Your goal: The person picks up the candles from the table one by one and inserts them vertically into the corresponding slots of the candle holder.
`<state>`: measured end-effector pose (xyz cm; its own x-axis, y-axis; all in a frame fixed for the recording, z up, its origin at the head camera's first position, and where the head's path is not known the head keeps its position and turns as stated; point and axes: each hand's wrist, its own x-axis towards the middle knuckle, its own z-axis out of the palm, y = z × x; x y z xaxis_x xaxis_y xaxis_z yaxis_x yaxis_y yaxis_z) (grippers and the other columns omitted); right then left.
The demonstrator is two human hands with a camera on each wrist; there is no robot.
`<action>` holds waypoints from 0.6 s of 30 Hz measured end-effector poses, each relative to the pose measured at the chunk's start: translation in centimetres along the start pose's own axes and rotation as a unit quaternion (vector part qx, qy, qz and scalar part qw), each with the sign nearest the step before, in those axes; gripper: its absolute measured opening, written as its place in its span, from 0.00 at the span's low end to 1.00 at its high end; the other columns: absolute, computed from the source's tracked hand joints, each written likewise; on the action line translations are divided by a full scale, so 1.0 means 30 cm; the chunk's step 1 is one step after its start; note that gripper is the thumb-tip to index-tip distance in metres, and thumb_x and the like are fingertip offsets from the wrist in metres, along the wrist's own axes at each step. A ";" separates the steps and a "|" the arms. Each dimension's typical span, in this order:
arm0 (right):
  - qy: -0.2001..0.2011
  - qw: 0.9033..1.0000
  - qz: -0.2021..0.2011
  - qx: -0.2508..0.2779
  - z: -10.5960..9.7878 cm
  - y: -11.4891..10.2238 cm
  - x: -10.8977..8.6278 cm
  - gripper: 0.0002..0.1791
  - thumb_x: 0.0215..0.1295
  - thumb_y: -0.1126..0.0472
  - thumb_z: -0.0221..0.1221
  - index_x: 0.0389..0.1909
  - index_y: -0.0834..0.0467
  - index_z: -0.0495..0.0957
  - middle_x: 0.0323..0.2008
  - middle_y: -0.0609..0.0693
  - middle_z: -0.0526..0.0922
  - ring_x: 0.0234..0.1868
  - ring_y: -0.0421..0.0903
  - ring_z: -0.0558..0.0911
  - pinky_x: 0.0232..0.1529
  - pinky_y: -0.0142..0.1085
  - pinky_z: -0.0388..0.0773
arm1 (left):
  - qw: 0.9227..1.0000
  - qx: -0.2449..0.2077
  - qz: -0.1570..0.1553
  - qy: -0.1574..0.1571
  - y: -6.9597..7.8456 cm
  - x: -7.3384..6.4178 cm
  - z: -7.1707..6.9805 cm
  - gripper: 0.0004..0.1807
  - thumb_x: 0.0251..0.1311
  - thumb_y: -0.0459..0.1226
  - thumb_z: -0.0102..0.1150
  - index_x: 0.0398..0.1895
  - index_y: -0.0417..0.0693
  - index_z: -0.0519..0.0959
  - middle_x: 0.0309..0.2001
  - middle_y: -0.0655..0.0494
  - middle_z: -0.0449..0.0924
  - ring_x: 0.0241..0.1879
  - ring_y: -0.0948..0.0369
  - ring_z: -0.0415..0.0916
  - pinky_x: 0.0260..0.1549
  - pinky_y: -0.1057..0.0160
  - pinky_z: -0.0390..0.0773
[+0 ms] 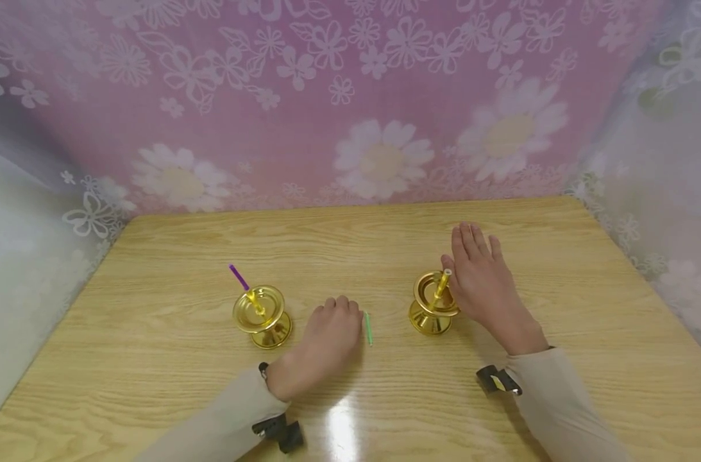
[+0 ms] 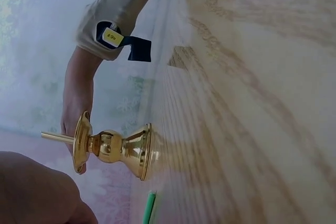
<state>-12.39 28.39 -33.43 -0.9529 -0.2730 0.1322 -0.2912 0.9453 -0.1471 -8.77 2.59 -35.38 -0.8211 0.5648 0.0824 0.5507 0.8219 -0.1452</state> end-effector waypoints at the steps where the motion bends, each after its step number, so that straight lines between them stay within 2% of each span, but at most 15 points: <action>1: 0.000 1.000 0.001 -0.006 -0.001 -0.001 -0.001 0.32 0.78 0.58 0.35 0.72 0.75 0.42 0.71 0.75 0.45 0.73 0.68 0.43 0.70 0.59 0.33 | 1.000 -0.001 -0.004 -0.008 -0.001 0.006 0.000 0.11 0.64 0.39 0.55 0.24 0.45 0.74 0.20 0.57 0.65 0.21 0.65 0.60 0.17 0.70 0.64; 5: -0.005 1.000 0.008 -0.019 -0.005 -0.004 0.000 0.32 0.77 0.60 0.37 0.72 0.75 0.42 0.71 0.74 0.44 0.73 0.67 0.41 0.70 0.60 0.33 | 0.998 -0.015 -0.021 -0.058 -0.008 0.025 0.004 0.10 0.64 0.40 0.54 0.28 0.44 0.75 0.22 0.55 0.67 0.23 0.63 0.63 0.19 0.68 0.68; 8: -0.009 1.000 0.019 -0.019 -0.007 -0.008 0.002 0.32 0.78 0.57 0.34 0.72 0.75 0.42 0.72 0.73 0.43 0.74 0.66 0.40 0.70 0.60 0.31 | 0.996 -0.023 -0.037 -0.077 -0.007 0.038 0.012 0.13 0.68 0.42 0.51 0.30 0.43 0.75 0.22 0.55 0.67 0.23 0.63 0.65 0.19 0.67 0.69; 12: -0.007 0.999 0.034 -0.017 -0.012 -0.013 0.000 0.33 0.79 0.54 0.30 0.71 0.76 0.43 0.71 0.74 0.44 0.73 0.66 0.42 0.70 0.60 0.29 | 0.996 -0.028 -0.050 -0.075 0.004 0.055 0.024 0.17 0.73 0.43 0.43 0.30 0.43 0.75 0.22 0.55 0.67 0.24 0.61 0.68 0.23 0.65 0.72; 18: -0.018 0.999 0.038 -0.015 -0.026 -0.010 -0.003 0.33 0.80 0.52 0.29 0.71 0.76 0.43 0.71 0.74 0.44 0.73 0.67 0.43 0.70 0.59 0.28 | 0.994 -0.019 -0.046 -0.093 0.018 0.067 0.028 0.19 0.75 0.43 0.39 0.33 0.43 0.76 0.23 0.55 0.69 0.25 0.61 0.69 0.26 0.64 0.72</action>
<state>-12.16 28.28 -32.62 -0.9746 -0.2064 0.0871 -0.2163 0.9683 -0.1251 -10.26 4.11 -36.13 -0.8795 0.4671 -0.0907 0.4749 0.8734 -0.1076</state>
